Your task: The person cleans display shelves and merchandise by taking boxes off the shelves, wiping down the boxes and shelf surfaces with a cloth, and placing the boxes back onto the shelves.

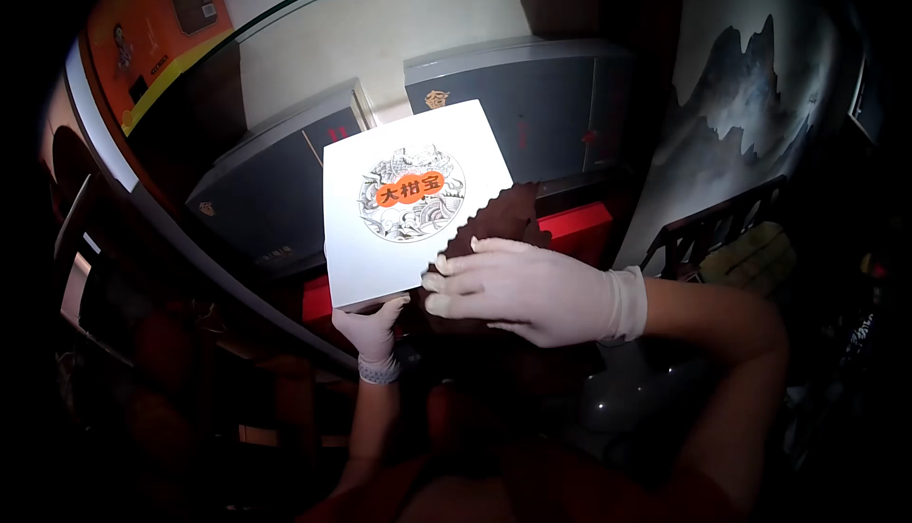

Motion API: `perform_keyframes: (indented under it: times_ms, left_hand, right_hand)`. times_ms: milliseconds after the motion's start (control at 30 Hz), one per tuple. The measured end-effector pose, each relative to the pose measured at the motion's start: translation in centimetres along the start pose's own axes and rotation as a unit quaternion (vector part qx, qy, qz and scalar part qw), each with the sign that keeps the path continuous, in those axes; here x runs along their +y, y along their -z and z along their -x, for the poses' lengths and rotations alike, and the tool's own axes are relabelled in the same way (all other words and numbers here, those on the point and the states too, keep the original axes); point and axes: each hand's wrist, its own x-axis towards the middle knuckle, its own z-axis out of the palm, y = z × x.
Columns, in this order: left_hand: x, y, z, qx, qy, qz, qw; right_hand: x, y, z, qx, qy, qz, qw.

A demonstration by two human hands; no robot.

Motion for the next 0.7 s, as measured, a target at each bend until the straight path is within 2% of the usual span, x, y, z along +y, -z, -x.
perform_keyframes:
  times_ms: [33,67,100,133,167,200,233,300,333,367,400,433,500,533,567,600,667,700]
  left_hand:
    - [0.0,-0.1,-0.1,0.005,-0.014,0.003,1.0]
    - [-0.1,-0.2,-0.1,0.01,-0.027,0.005,1.0]
    - [-0.1,-0.3,-0.2,0.015,-0.041,0.008,0.999]
    - [0.1,-0.8,-0.5,0.035,-0.064,0.023,0.997]
    - [0.4,-1.0,-0.6,0.055,-0.089,0.037,0.994]
    - [0.3,-0.3,-0.6,0.009,-0.029,0.005,1.0]
    - [0.4,-0.3,-0.5,0.008,-0.027,0.005,1.0]
    - [0.6,-0.4,-0.6,0.004,-0.024,0.007,1.0]
    - [0.7,-0.4,-0.6,0.001,-0.02,0.006,1.0]
    - [0.8,-0.5,-0.5,0.0,-0.016,0.005,1.0]
    - [0.8,-0.5,-0.7,0.0,-0.015,0.005,1.0]
    - [0.9,-0.5,-0.9,-0.001,-0.027,0.004,1.0]
    - [0.8,-0.6,-0.9,0.003,-0.044,0.004,0.999]
    - [0.5,-0.5,-1.0,-0.003,-0.047,0.007,0.999]
    - [0.7,-0.6,-1.0,-0.005,-0.039,0.015,0.999]
    - [1.2,-0.7,-0.9,-0.007,-0.03,0.022,0.999]
    - [0.8,-0.5,-0.8,-0.013,-0.031,0.006,0.999]
    - [0.7,-0.4,-0.8,-0.015,-0.03,0.01,0.999]
  right_hand:
    - [-0.2,-0.2,1.2,-0.035,0.021,0.015,0.999]
    - [-0.3,0.4,1.9,-0.044,-0.006,-0.101,0.994]
    - [-0.2,1.5,2.6,0.03,0.0,-0.146,0.989]
    - [-0.3,3.0,2.4,0.073,-0.069,-0.208,0.973]
    - [0.0,4.4,2.0,0.116,-0.137,-0.268,0.947]
    - [1.0,5.3,0.8,0.196,-0.152,-0.334,0.91]
    - [2.1,6.1,-0.8,0.274,-0.165,-0.395,0.861]
    - [4.7,7.0,-3.5,0.281,-0.214,-0.506,0.787]
    - [7.7,7.4,-4.2,0.185,-0.251,-0.325,0.893]
    - [10.8,6.9,-4.6,0.078,-0.276,-0.126,0.95]
    - [12.9,5.5,-4.7,0.15,-0.288,-0.045,0.945]
    - [13.2,5.3,-4.9,0.198,-0.29,-0.044,0.935]
    - [12.2,4.7,-4.5,0.353,-0.204,-0.052,0.912]
    - [9.6,4.7,-5.2,0.359,-0.199,0.016,0.912]
    - [8.8,3.7,-5.6,0.328,-0.149,0.06,0.931]
    - [6.4,2.2,-6.6,0.241,-0.21,0.166,0.933]
    - [5.9,0.8,-7.8,0.088,-0.271,0.24,0.928]
    - [7.1,0.7,-8.3,0.132,-0.262,0.252,0.922]
